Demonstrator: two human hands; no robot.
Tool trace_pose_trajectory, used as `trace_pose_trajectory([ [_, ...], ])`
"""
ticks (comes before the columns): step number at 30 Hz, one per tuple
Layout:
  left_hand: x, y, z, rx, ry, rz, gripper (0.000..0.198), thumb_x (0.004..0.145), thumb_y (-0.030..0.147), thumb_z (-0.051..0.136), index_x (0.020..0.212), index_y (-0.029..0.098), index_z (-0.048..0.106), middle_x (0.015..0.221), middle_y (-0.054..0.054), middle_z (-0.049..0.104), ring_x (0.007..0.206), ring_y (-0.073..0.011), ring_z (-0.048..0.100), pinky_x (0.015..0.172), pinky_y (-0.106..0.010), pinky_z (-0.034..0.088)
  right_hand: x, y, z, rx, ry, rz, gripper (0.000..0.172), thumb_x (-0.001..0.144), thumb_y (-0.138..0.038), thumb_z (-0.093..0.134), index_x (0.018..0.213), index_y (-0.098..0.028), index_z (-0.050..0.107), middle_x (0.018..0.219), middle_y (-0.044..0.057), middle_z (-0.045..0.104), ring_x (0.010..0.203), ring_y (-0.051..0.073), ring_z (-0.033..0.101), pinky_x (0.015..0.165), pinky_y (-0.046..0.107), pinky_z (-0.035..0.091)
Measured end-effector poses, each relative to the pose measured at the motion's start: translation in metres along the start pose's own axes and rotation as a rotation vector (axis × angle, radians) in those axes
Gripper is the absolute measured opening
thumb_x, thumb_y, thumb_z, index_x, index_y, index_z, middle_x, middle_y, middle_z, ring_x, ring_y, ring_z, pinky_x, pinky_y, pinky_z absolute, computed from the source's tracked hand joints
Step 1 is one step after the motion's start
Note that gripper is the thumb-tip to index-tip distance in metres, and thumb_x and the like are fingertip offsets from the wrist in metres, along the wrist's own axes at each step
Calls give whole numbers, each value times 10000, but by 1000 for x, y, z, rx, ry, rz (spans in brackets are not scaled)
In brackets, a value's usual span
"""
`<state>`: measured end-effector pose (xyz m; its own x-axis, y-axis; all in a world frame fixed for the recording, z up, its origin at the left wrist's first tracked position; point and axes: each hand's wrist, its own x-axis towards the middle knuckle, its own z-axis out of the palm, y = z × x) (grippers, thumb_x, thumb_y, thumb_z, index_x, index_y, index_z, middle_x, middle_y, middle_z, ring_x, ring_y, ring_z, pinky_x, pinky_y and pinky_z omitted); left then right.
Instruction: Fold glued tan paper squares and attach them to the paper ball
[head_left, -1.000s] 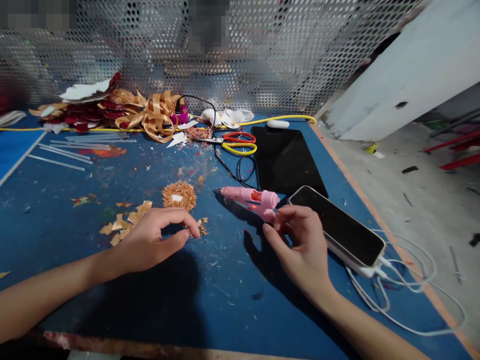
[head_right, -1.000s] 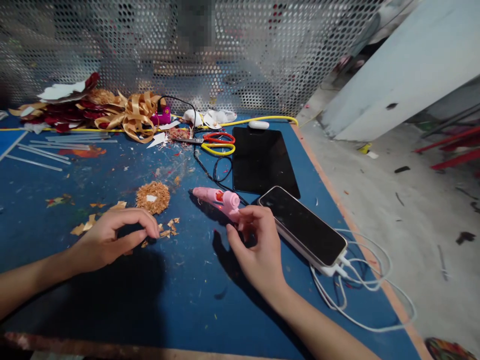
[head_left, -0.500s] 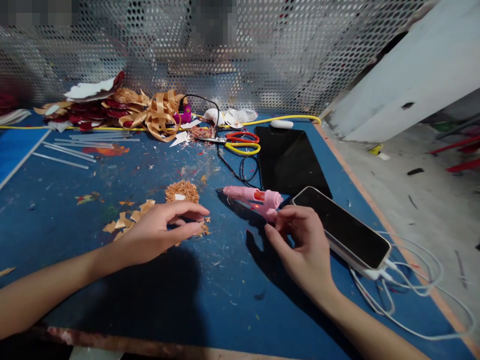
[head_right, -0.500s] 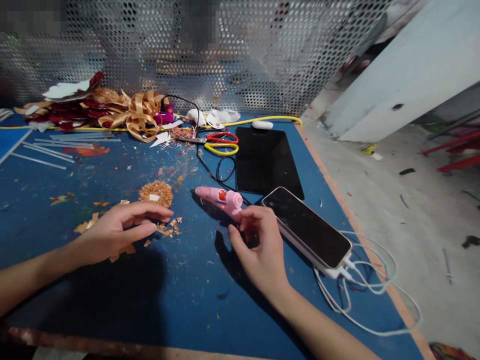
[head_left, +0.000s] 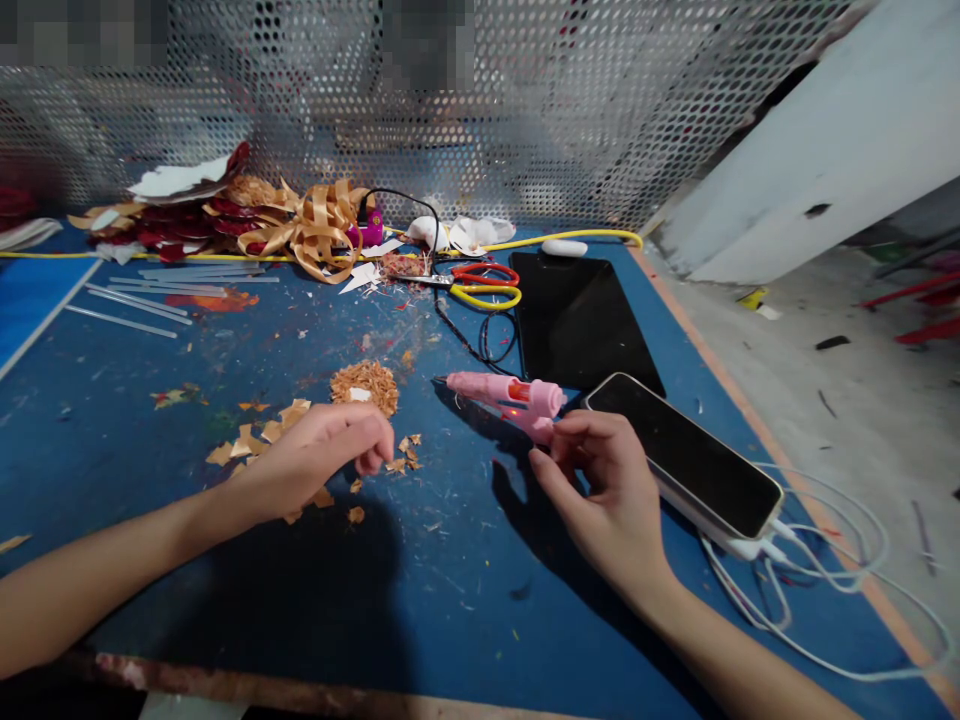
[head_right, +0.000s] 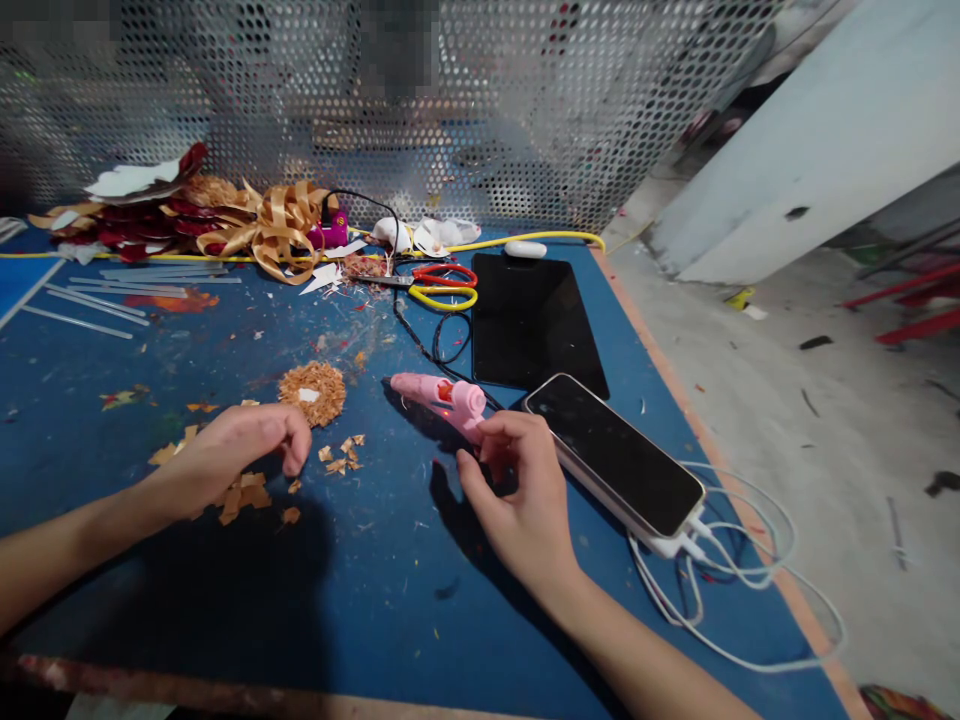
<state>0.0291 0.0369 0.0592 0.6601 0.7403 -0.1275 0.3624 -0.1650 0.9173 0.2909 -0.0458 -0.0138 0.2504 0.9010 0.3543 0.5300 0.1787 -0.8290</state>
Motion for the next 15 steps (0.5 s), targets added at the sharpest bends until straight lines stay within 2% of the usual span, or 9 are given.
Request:
trace_pose_trajectory([
  [3,-2,5,-2,-28,-85,30,459,960,462,302,952,194,675,972,-74,705,914,-182,639,796,-284,508,0,0,0,-1,-5,2,235,804,-191,612,1002,-244,498,850,-5,462,651,122,461,573,285,423],
  [5,-4,9,-3,37,-103,39,330,935,412,424,1023,227,683,1077,-54,702,1013,-192,633,849,-291,502,0,0,0,-1,-5,5,234,803,-191,613,1001,-242,498,850,-3,463,650,122,460,567,283,421],
  [6,-5,11,-3,66,-90,37,262,908,373,494,1010,235,693,1042,-43,718,979,-185,652,818,-275,513,0,0,0,0,-4,5,233,802,-191,614,999,-241,499,848,-3,464,648,121,459,564,282,420],
  [8,-7,14,-4,78,-59,1,177,851,312,592,938,222,718,822,-27,747,751,-154,692,641,-217,521,0,0,0,5,-5,5,231,802,-190,613,997,-241,500,840,-5,465,639,118,457,559,278,420],
  [10,-7,16,-6,47,-52,-32,215,853,336,578,796,198,733,552,-7,681,476,-113,619,442,-178,437,0,-1,0,11,-7,7,230,803,-194,613,997,-242,499,837,-6,468,633,116,455,555,276,422],
  [11,-7,16,-8,42,-51,-33,287,868,363,547,727,191,728,464,2,630,399,-99,566,399,-175,398,0,-1,0,14,-9,10,231,804,-198,613,999,-243,498,838,-5,469,632,117,456,555,277,424],
  [13,-7,16,-10,98,-52,0,360,883,389,518,657,190,716,466,0,628,411,-93,563,426,-176,407,1,-1,1,20,-11,12,235,807,-204,614,1006,-247,497,841,-5,470,633,118,459,556,279,428],
  [15,-5,14,-10,210,-49,37,259,869,344,558,735,208,733,634,0,711,572,-106,640,544,-181,457,0,-1,1,32,1,2,229,809,-200,614,1001,-251,500,854,-4,464,639,118,463,554,278,427],
])
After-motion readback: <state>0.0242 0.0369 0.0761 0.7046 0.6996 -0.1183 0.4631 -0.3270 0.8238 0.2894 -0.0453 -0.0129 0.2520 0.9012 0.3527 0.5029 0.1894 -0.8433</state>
